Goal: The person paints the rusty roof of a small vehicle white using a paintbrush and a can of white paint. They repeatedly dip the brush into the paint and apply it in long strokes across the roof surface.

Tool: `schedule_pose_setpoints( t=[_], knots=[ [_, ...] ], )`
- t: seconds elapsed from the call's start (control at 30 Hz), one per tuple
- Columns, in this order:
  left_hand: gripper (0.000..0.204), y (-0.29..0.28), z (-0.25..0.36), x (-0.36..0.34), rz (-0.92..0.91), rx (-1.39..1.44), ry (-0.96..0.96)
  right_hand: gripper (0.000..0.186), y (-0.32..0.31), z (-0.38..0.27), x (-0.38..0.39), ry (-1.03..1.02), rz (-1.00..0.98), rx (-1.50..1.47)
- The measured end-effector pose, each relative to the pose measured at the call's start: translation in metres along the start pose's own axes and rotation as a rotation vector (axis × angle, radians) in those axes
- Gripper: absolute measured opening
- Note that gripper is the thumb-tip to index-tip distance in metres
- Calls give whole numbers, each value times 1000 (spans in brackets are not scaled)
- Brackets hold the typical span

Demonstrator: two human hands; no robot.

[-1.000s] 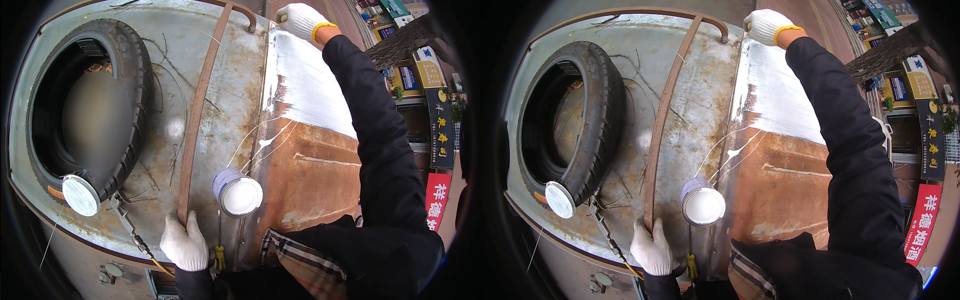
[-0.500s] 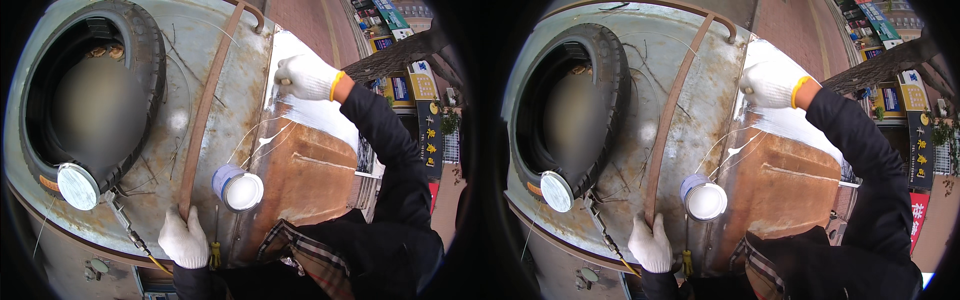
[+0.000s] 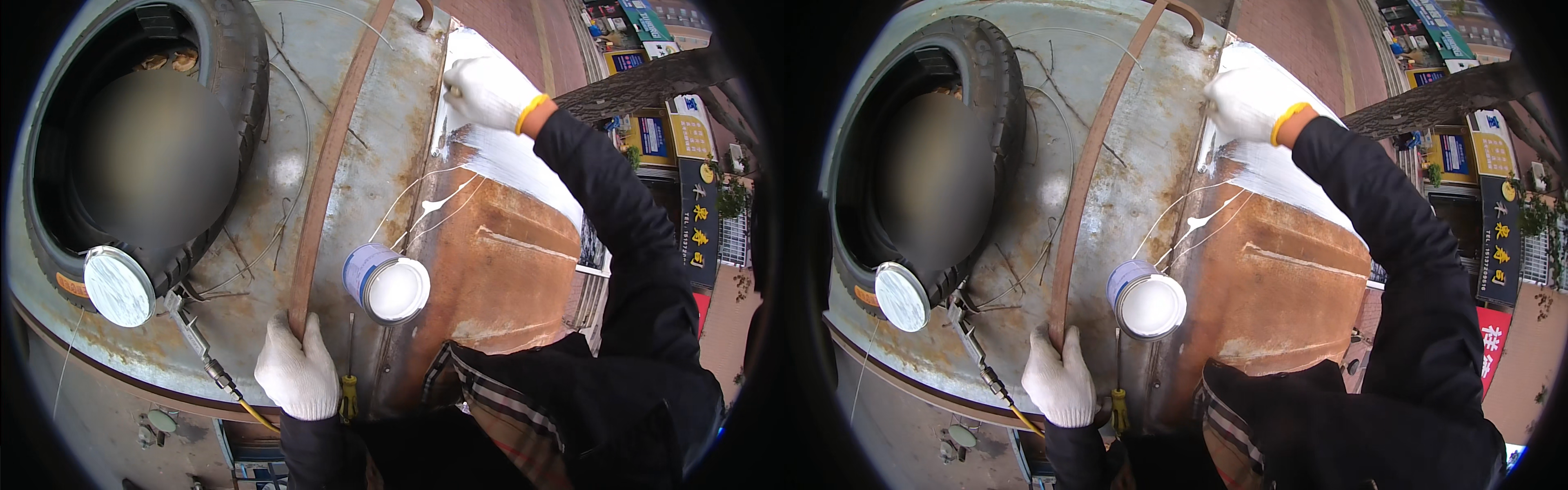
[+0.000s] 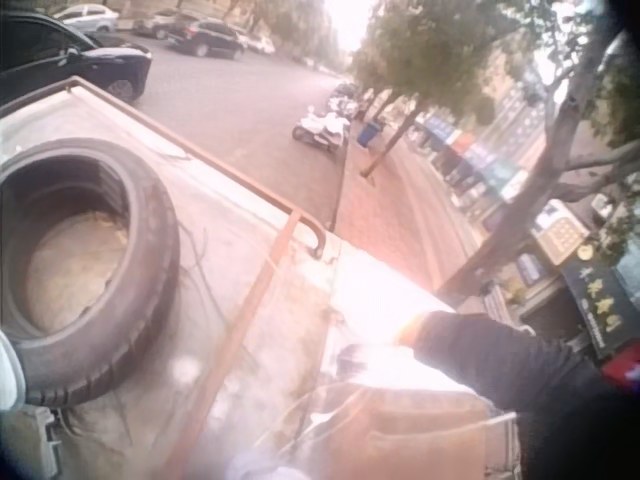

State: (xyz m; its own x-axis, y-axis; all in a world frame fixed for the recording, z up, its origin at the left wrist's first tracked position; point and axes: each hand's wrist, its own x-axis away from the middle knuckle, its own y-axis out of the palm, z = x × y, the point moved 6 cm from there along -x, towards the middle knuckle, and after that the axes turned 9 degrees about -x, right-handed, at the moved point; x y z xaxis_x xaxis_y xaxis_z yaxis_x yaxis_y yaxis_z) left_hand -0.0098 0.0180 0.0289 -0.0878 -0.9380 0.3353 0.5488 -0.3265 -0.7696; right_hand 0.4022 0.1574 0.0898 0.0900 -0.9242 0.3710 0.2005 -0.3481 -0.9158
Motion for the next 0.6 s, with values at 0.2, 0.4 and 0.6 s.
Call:
schedule_pose_setpoints(
  t=[0.2,0.4,0.6],
  knots=[
    [25,-2,0,3,-91,24,-66,13,-16,-141,106,-332,-118,-167],
    [24,-2,0,3,-11,52,0,23,-45,-124,117,-74,-142,-612],
    [28,0,-4,3,-17,42,-1,35,-27,5,34,418,-137,-738]
  ],
)
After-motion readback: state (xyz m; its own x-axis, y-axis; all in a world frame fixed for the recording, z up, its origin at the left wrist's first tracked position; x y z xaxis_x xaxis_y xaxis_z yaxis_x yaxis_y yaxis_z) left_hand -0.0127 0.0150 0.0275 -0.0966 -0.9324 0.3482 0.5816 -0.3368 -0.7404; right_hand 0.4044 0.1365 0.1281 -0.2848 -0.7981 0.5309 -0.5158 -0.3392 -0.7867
